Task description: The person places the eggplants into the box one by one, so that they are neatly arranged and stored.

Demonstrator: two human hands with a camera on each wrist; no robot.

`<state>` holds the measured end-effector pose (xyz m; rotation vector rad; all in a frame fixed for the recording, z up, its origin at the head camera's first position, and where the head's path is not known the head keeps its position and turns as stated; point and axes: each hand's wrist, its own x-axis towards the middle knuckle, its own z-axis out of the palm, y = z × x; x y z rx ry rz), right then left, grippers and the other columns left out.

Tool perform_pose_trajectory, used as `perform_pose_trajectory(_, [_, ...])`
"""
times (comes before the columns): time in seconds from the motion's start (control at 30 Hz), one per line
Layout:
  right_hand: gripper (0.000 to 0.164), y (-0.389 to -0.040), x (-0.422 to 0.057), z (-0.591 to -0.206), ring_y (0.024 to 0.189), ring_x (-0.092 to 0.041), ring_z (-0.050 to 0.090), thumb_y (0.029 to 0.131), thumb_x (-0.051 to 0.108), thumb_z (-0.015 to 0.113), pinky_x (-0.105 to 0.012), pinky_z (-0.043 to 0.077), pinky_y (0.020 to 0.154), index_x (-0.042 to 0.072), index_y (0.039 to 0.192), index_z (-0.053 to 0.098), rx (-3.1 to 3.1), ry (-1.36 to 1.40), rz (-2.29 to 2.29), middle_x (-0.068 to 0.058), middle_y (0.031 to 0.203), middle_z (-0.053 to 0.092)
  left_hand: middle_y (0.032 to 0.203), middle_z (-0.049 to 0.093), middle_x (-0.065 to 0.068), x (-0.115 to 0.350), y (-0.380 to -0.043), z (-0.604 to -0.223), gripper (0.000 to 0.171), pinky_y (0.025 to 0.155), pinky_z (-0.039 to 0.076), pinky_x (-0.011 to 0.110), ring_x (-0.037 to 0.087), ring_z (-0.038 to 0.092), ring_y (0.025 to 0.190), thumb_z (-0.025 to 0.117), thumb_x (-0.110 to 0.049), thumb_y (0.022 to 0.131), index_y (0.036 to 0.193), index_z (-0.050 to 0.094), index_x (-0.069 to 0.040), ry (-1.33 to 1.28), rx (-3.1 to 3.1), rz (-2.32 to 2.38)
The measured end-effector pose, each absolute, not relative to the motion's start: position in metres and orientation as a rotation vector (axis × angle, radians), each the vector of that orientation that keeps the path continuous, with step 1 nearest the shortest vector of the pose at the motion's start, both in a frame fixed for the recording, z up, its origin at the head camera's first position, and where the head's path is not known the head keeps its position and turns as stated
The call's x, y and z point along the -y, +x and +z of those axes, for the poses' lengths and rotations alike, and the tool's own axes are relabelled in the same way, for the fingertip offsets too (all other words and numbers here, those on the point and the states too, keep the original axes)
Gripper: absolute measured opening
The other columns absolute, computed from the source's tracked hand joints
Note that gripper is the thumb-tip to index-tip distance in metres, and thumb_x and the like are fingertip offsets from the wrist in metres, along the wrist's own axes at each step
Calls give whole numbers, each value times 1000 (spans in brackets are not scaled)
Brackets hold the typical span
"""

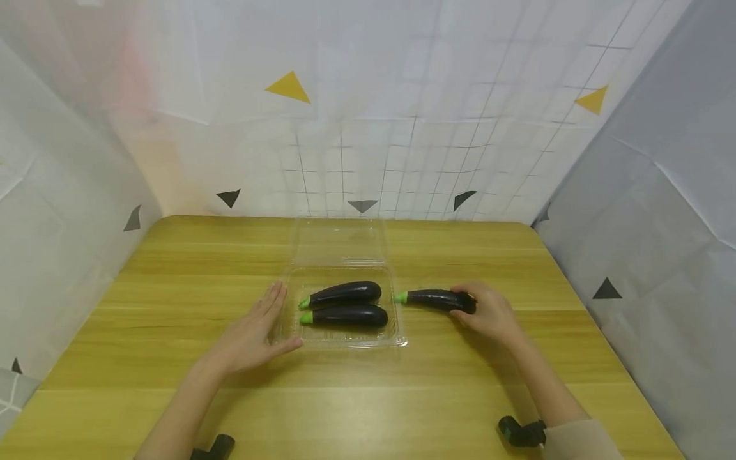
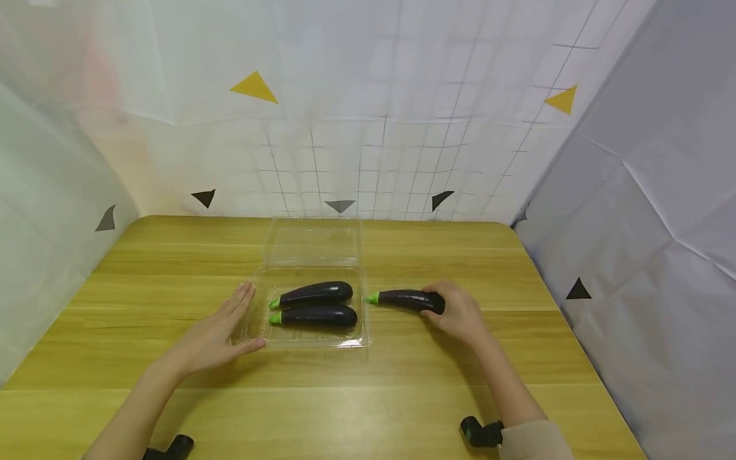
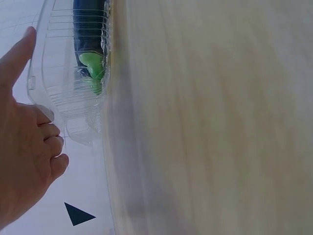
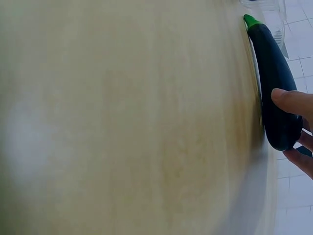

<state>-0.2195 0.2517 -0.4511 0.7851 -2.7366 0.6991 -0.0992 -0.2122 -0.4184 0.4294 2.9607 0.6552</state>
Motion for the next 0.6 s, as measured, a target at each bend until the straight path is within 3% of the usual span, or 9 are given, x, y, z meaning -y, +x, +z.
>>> perform_pose_trajectory(0.33, [45, -211, -256, -442, 104, -37, 61, 74, 21, 85, -53, 52, 79, 13, 115, 68, 2776, 668, 679, -13, 115, 66, 161, -1, 13, 212, -99, -418, 103, 108, 26, 58, 38, 9, 144, 57, -63, 86, 155, 5, -8, 431, -2961, 657])
perform_pose_trajectory(0.6, [46, -208, -256, -429, 91, -33, 65, 71, 22, 85, -48, 53, 69, 12, 113, 69, 2704, 670, 647, -13, 109, 68, 161, -1, 13, 211, -98, -417, 103, 107, 29, 60, 39, 10, 144, 58, -63, 87, 155, 5, -7, 426, -2956, 667])
